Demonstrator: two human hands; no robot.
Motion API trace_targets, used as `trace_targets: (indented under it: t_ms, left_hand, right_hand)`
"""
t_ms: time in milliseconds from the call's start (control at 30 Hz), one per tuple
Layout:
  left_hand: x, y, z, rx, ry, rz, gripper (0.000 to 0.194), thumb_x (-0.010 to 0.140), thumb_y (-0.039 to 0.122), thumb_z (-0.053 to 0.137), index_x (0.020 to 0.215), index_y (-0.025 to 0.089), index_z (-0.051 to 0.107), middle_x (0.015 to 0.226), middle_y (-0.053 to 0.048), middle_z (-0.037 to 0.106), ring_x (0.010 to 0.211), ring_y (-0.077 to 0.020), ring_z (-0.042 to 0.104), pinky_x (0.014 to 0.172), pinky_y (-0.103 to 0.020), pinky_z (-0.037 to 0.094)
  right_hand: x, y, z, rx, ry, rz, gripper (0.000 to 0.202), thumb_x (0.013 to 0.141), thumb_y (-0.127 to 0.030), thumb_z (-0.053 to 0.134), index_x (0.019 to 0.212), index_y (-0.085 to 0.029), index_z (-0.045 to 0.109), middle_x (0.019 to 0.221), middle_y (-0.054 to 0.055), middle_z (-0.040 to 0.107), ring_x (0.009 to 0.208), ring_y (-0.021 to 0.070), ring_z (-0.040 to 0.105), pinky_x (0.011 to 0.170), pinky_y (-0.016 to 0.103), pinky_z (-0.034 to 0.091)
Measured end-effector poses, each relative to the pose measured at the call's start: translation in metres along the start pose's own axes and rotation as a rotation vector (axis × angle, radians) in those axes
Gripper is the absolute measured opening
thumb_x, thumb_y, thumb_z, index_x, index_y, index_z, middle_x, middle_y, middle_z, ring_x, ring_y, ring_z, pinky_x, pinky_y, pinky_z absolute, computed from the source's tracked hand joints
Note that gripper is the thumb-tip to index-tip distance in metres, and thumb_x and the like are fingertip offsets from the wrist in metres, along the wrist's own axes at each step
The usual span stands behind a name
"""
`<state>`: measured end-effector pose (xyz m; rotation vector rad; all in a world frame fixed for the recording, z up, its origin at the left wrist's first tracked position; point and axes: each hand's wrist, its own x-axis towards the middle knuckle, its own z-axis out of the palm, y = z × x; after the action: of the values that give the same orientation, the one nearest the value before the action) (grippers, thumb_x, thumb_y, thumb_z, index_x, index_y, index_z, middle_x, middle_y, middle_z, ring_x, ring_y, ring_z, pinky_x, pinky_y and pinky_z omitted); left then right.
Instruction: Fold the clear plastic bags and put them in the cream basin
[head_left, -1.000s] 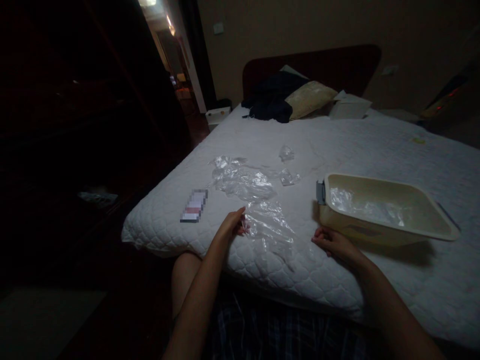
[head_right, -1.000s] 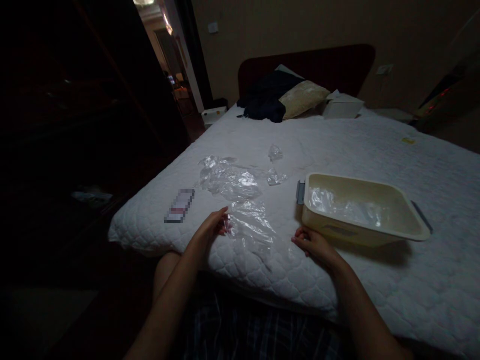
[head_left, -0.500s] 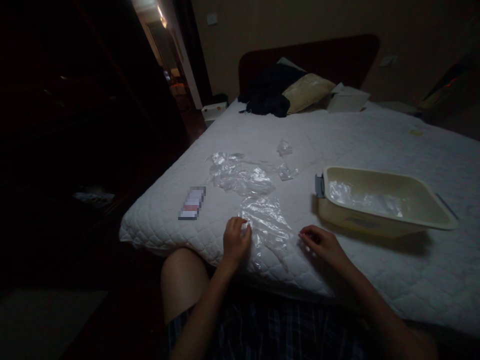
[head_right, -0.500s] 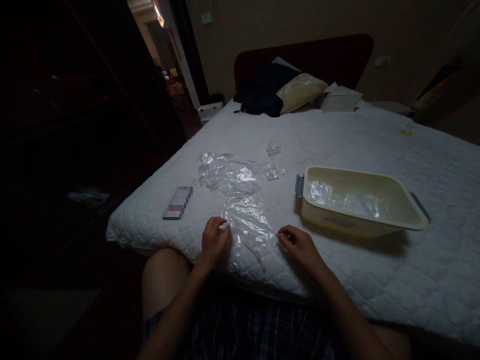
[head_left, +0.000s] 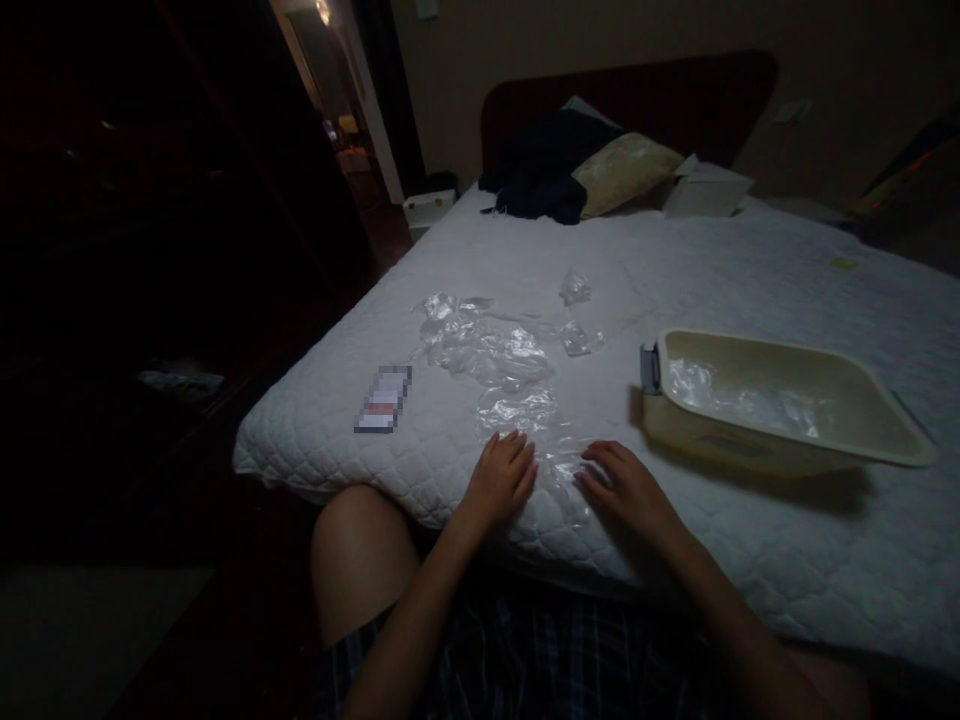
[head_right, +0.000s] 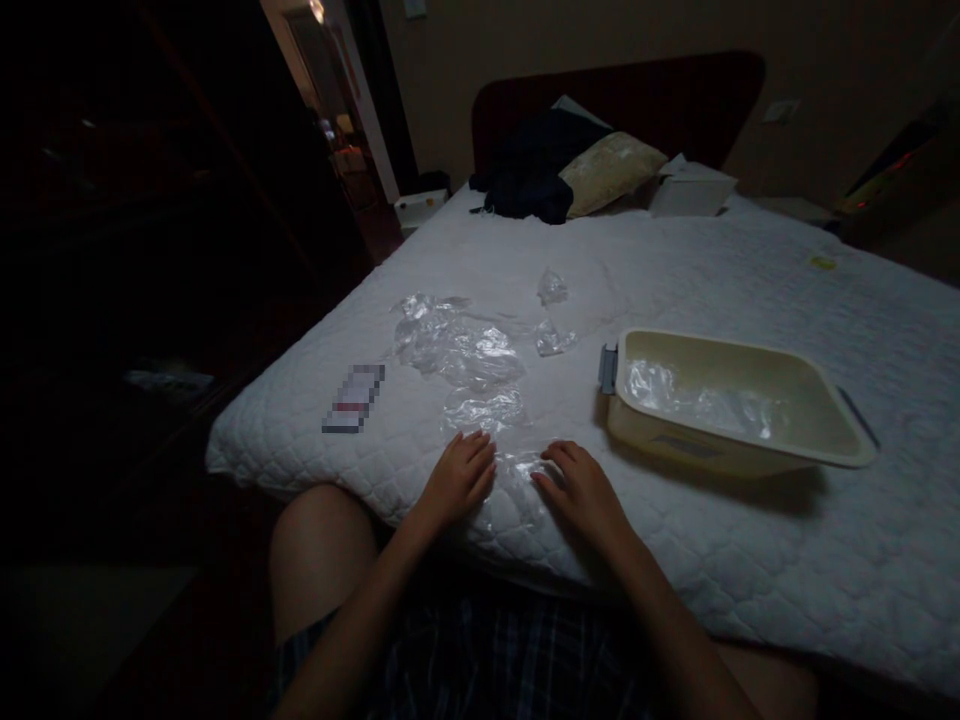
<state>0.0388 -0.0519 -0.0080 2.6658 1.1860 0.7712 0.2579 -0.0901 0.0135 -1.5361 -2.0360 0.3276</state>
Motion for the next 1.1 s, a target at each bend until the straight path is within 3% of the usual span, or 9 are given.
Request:
trace_targets:
  t_ms: [100,333,467,633,733,833,1100]
  left_hand:
    - [0.001,0.002,0.002,0.016,-0.007,-0.009,0.033,0.085,0.026,0.039,0.114,0.015,0.050,0.118,-0.012,0.053,0.118,-0.0235,0.041,0.101,-0.048,0.028]
    - [0.004,0.005,0.004,0.016,-0.016,-0.049,0.033,0.086,0.027,0.039,0.113,0.014,0.050,0.119,-0.013,0.053,0.119,-0.0235,0.040,0.103,-0.047,0.026]
    - [0.003,0.005,0.004,0.024,-0.027,-0.042,0.032,0.086,0.028,0.039,0.112,0.014,0.051,0.121,-0.013,0.051,0.121,-0.0238,0.038,0.103,-0.046,0.026]
    - [0.002,0.004,0.007,0.020,-0.026,-0.041,0.031,0.085,0.028,0.040,0.111,0.016,0.052,0.122,-0.013,0.051,0.121,-0.0240,0.038,0.102,-0.048,0.027]
    - [0.003,0.005,0.007,0.026,-0.031,-0.046,0.032,0.085,0.028,0.040,0.112,0.016,0.051,0.122,-0.013,0.050,0.120,-0.0241,0.038,0.101,-0.048,0.027]
    - [0.005,0.007,0.007,0.031,-0.041,-0.046,0.032,0.085,0.028,0.040,0.112,0.016,0.051,0.122,-0.013,0.051,0.120,-0.0236,0.039,0.102,-0.047,0.027]
    - [0.002,0.008,0.007,0.016,-0.037,-0.035,0.033,0.085,0.029,0.040,0.114,0.016,0.049,0.125,-0.013,0.048,0.122,-0.0245,0.037,0.102,-0.049,0.027]
  right_hand:
    - [-0.007,-0.004,0.001,-0.070,0.056,-0.024,0.021,0.081,-0.035,0.050,0.091,-0.018,0.058,0.093,0.009,0.058,0.089,0.0218,0.053,0.079,0.035,0.042]
    - [-0.011,-0.012,0.012,-0.126,0.012,0.116,0.025,0.077,-0.040,0.053,0.082,-0.016,0.058,0.079,0.008,0.057,0.078,0.0216,0.053,0.071,0.034,0.043]
    - [-0.005,-0.011,0.018,0.116,0.038,0.171,0.018,0.078,-0.035,0.052,0.077,-0.017,0.057,0.079,0.006,0.057,0.075,0.0189,0.054,0.070,0.032,0.044]
    - [-0.002,-0.006,0.015,0.530,0.042,0.384,0.024,0.071,-0.041,0.058,0.075,-0.017,0.057,0.076,0.005,0.060,0.069,0.0170,0.057,0.065,0.030,0.046]
    - [-0.002,-0.005,0.008,0.693,0.025,0.436,0.028,0.067,-0.045,0.062,0.068,-0.017,0.056,0.075,0.005,0.062,0.068,0.0162,0.057,0.065,0.030,0.046]
    - [-0.002,-0.008,0.002,0.777,0.038,0.442,0.032,0.063,-0.046,0.066,0.061,-0.018,0.051,0.071,0.003,0.062,0.068,0.0153,0.058,0.065,0.028,0.045]
    - [-0.008,-0.006,-0.001,0.725,-0.016,0.584,0.033,0.065,-0.049,0.061,0.069,-0.020,0.046,0.043,-0.006,0.047,0.036,0.0096,0.043,0.037,0.020,0.031]
